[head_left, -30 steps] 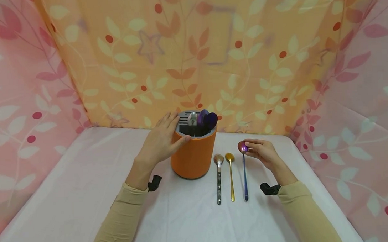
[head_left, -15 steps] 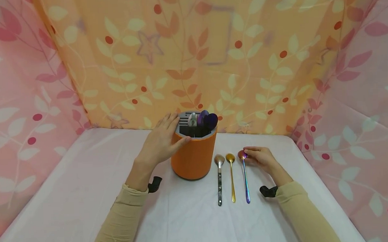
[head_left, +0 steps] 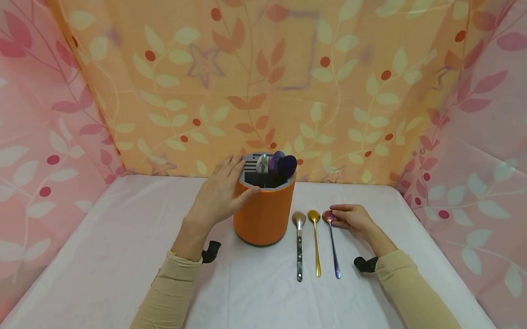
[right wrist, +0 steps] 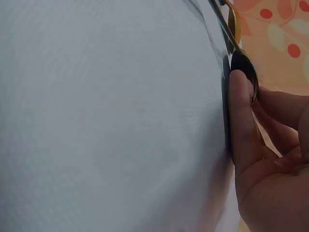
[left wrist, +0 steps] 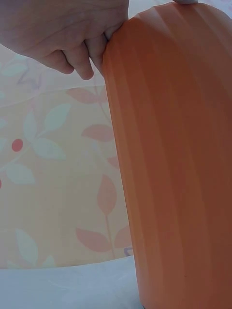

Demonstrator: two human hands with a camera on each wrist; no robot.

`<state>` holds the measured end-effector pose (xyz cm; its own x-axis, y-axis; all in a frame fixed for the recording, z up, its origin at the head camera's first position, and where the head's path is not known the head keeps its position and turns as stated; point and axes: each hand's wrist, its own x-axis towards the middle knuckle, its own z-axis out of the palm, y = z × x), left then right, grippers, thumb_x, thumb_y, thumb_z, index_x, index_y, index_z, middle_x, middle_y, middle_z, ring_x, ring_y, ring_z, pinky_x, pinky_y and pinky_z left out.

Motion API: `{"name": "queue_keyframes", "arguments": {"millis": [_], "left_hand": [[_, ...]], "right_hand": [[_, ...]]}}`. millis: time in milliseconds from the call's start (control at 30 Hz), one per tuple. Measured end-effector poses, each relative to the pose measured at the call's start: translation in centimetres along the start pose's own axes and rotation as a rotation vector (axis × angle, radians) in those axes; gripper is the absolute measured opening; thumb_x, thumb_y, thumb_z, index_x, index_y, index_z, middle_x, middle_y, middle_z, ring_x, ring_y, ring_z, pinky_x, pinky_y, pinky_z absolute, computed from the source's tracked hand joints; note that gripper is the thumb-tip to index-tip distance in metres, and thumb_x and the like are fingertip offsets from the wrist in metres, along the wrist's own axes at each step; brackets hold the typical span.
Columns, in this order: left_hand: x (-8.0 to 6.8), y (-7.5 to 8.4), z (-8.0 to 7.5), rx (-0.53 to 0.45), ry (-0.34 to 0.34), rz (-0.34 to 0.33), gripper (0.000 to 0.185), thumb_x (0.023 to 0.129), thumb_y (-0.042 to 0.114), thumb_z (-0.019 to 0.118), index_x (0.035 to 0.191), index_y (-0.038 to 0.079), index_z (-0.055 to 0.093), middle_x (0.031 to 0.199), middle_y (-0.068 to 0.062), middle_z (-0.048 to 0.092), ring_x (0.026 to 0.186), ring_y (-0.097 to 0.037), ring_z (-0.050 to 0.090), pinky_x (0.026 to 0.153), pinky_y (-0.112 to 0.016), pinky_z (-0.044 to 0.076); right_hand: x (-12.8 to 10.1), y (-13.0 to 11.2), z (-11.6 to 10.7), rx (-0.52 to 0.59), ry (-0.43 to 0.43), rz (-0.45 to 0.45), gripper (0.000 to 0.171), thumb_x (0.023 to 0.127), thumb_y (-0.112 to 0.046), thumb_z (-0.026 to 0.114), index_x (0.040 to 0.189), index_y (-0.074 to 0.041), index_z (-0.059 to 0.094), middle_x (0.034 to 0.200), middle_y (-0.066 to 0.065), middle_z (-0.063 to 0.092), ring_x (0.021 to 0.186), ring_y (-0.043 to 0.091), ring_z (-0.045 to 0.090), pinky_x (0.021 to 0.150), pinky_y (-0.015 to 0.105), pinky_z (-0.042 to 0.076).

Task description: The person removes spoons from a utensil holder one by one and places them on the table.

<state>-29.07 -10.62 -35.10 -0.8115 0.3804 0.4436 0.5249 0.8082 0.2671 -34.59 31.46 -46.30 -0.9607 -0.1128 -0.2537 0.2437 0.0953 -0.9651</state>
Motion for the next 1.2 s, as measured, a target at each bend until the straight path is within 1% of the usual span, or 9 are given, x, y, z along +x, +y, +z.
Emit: {"name": "queue_keyframes", "arguments": {"millis": [100,200,333,500,633,767,833,1033,1200], "left_hand": [[0.0,0.1,0.0,0.004,-0.004,-0.002,0.094,0.1,0.07,0.049,0.161,-0.001,0.034,0.171,-0.013,0.024,0.159,-0.034,0.016,0.13,-0.048,0.013],[0.0,0.1,0.0,0.006,-0.014,-0.008,0.095,0.1,0.07,0.049,0.161,0.0,0.033,0.171,-0.013,0.024,0.16,-0.033,0.015,0.13,-0.047,0.012],[-0.1,0.1,-0.2,0.006,-0.021,-0.012,0.095,0.1,0.071,0.048,0.161,0.0,0.032,0.172,-0.013,0.024,0.16,-0.033,0.014,0.13,-0.047,0.012],[0.0,0.1,-0.4,0.004,-0.008,-0.015,0.095,0.1,0.071,0.049,0.161,0.0,0.033,0.172,-0.011,0.024,0.16,-0.033,0.015,0.13,-0.049,0.014],[0.0,0.1,-0.3,0.002,-0.003,-0.011,0.095,0.1,0.07,0.05,0.161,0.0,0.034,0.171,-0.012,0.025,0.16,-0.034,0.016,0.129,-0.052,0.016],[0.0,0.1,-0.2,0.002,-0.008,-0.014,0.094,0.1,0.07,0.05,0.161,0.0,0.034,0.171,-0.012,0.025,0.159,-0.035,0.016,0.129,-0.053,0.016],[0.0,0.2,-0.2,0.002,-0.013,-0.02,0.094,0.1,0.07,0.05,0.161,0.001,0.034,0.171,-0.012,0.025,0.16,-0.035,0.015,0.129,-0.052,0.015],[0.0,0.3,-0.3,-0.002,-0.021,-0.022,0.094,0.1,0.069,0.05,0.161,0.001,0.033,0.172,-0.012,0.024,0.16,-0.035,0.015,0.129,-0.052,0.015],[0.0,0.4,-0.4,-0.003,-0.02,-0.023,0.094,0.1,0.069,0.05,0.161,0.0,0.034,0.172,-0.011,0.024,0.16,-0.034,0.015,0.13,-0.051,0.015]], "right_hand": [[0.0,0.2,0.0,-0.132,0.021,-0.03,0.044,0.106,-0.005,0.059,0.142,0.018,0.05,0.118,0.02,0.065,0.079,0.012,0.072,0.077,0.028,0.064],[0.0,0.4,0.0,-0.274,0.069,-0.046,0.041,0.104,-0.009,0.063,0.137,0.015,0.057,0.103,0.015,0.069,0.07,0.012,0.069,0.07,0.027,0.064],[-0.1,0.2,0.1,-0.374,0.116,-0.029,0.038,0.103,-0.012,0.066,0.132,0.012,0.062,0.089,0.01,0.069,0.067,0.012,0.067,0.066,0.027,0.064],[-0.9,-0.7,0.3,-0.392,0.13,-0.029,0.041,0.104,-0.014,0.063,0.135,0.013,0.058,0.1,0.019,0.072,0.073,0.014,0.07,0.068,0.03,0.065],[-1.9,-1.7,0.6,-0.417,0.159,-0.102,0.048,0.106,-0.018,0.062,0.142,0.011,0.054,0.121,0.028,0.068,0.087,0.023,0.074,0.078,0.033,0.065],[-3.0,-3.2,1.6,-0.38,0.198,-0.221,0.051,0.106,-0.023,0.063,0.146,0.007,0.052,0.132,0.03,0.062,0.107,0.033,0.071,0.088,0.035,0.063],[-3.6,-4.2,2.6,-0.325,0.207,-0.288,0.051,0.106,-0.022,0.063,0.148,0.005,0.05,0.136,0.029,0.059,0.111,0.033,0.07,0.089,0.032,0.062],[-5.6,-7.3,6.0,-0.161,0.23,-0.498,0.046,0.106,-0.015,0.063,0.147,0.002,0.052,0.138,0.026,0.06,0.102,0.012,0.071,0.087,0.022,0.06],[-7.1,-9.9,9.0,-0.062,0.207,-0.706,0.043,0.102,-0.005,0.066,0.142,0.006,0.055,0.129,0.018,0.065,0.103,0.014,0.071,0.088,0.026,0.061]]}}
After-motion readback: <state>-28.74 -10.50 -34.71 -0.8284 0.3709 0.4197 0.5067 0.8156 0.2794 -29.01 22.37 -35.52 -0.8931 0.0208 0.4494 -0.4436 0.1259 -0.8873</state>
